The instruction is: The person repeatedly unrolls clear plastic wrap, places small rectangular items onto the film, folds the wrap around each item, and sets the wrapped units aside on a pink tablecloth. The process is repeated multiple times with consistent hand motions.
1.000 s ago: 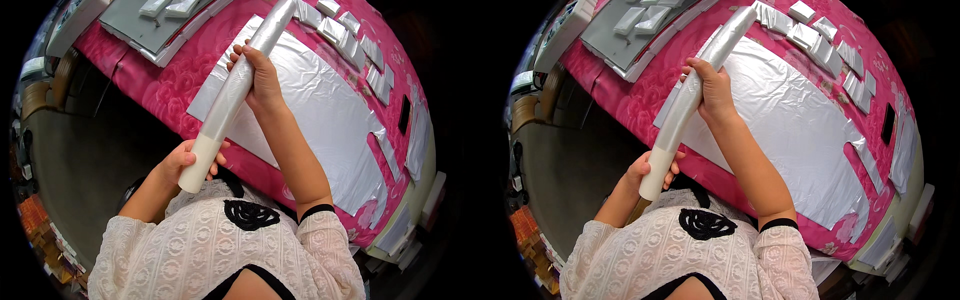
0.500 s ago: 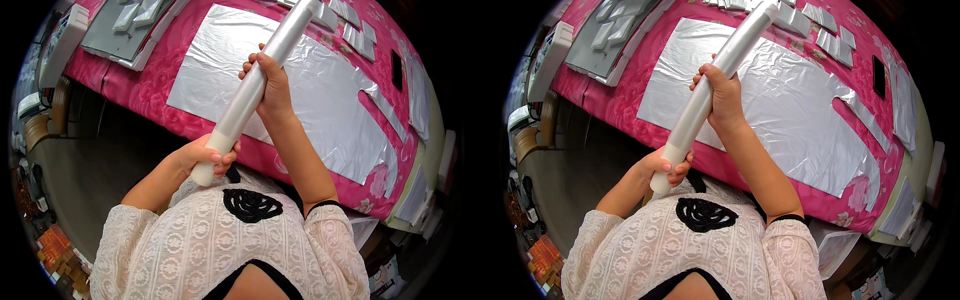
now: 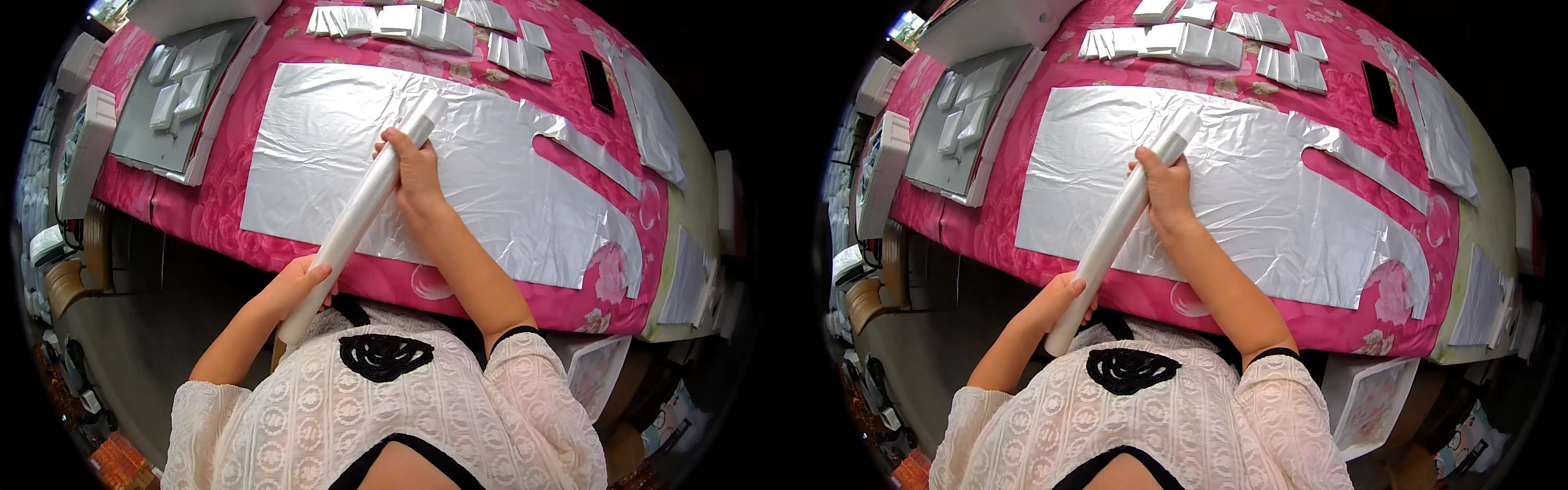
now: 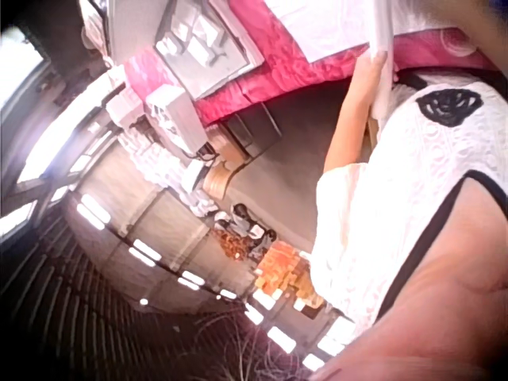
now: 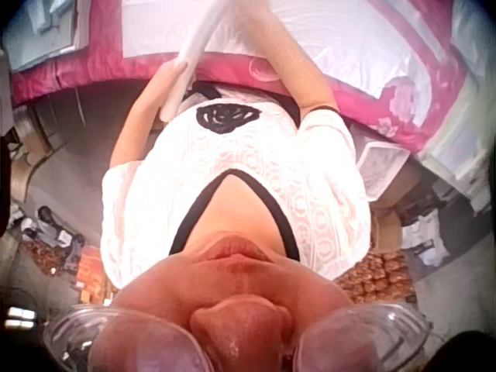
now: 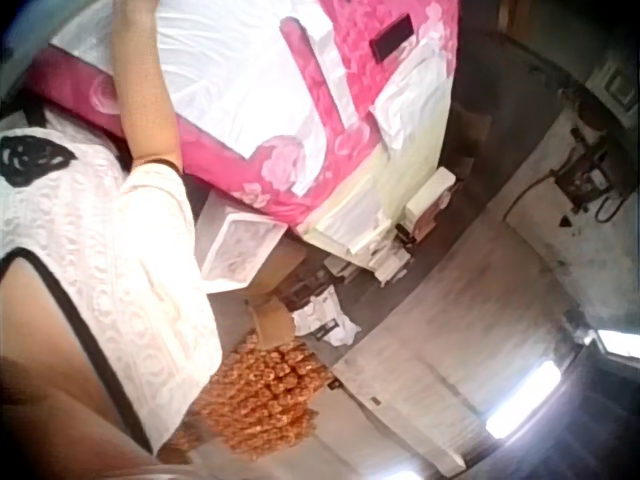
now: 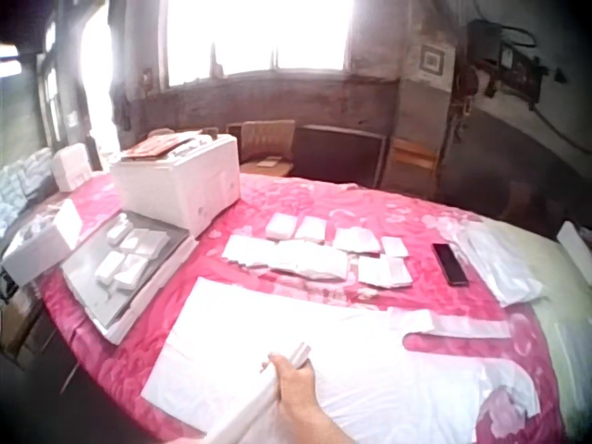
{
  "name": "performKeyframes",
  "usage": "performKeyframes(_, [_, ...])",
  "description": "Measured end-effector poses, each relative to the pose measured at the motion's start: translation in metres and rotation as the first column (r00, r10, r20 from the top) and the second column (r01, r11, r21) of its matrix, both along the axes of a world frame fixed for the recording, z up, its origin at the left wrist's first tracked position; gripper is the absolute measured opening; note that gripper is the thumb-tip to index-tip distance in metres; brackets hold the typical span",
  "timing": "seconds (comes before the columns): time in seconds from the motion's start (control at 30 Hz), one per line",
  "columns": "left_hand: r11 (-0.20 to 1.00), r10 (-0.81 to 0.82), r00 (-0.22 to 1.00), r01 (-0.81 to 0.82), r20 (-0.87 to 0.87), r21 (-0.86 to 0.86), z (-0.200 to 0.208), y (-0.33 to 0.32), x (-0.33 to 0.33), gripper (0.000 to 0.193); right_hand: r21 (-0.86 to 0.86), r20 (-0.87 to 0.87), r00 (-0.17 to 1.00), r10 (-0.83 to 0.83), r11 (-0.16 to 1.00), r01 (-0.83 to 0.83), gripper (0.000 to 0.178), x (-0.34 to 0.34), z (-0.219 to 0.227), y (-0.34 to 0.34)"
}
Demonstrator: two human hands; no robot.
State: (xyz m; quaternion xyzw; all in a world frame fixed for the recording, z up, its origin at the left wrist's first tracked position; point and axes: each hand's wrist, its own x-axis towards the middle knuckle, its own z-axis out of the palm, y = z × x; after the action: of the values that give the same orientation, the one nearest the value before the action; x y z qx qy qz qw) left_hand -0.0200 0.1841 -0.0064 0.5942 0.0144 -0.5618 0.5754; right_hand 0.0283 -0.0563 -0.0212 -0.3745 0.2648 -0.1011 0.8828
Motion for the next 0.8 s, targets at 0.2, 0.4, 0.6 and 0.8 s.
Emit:
performKeyframes(0.2, [0.994,-0.104,0.979,0.099,-0.173,-0.036,-0.002,0.019,-0.009,0.054,-0.382,-0.117,0.993,0.009,0.923,-0.054,0.026,0.018,-0.014,-0.111])
performKeyframes(0.4, [0.997,-0.066,0.976,0.058,-0.206,-0.046,-0.005,0.026,-0.015,0.051,-0.536,-0.430,0.749,0.504,0.525,-0.662,0.024,0.009,0.013,-0.110])
performKeyframes(0.6, [0.997,-0.080,0.986,0.078,-0.147,-0.014,-0.010,0.027,-0.018,0.054,-0.543,-0.397,0.632,0.666,0.385,-0.746,0.019,0.009,0.012,-0.105])
performKeyframes(0.8, [0.995,-0.091,0.973,0.080,-0.210,-0.061,-0.008,0.039,-0.017,0.059,-0.626,-0.409,0.729,0.549,0.412,-0.662,0.019,0.001,0.007,-0.128])
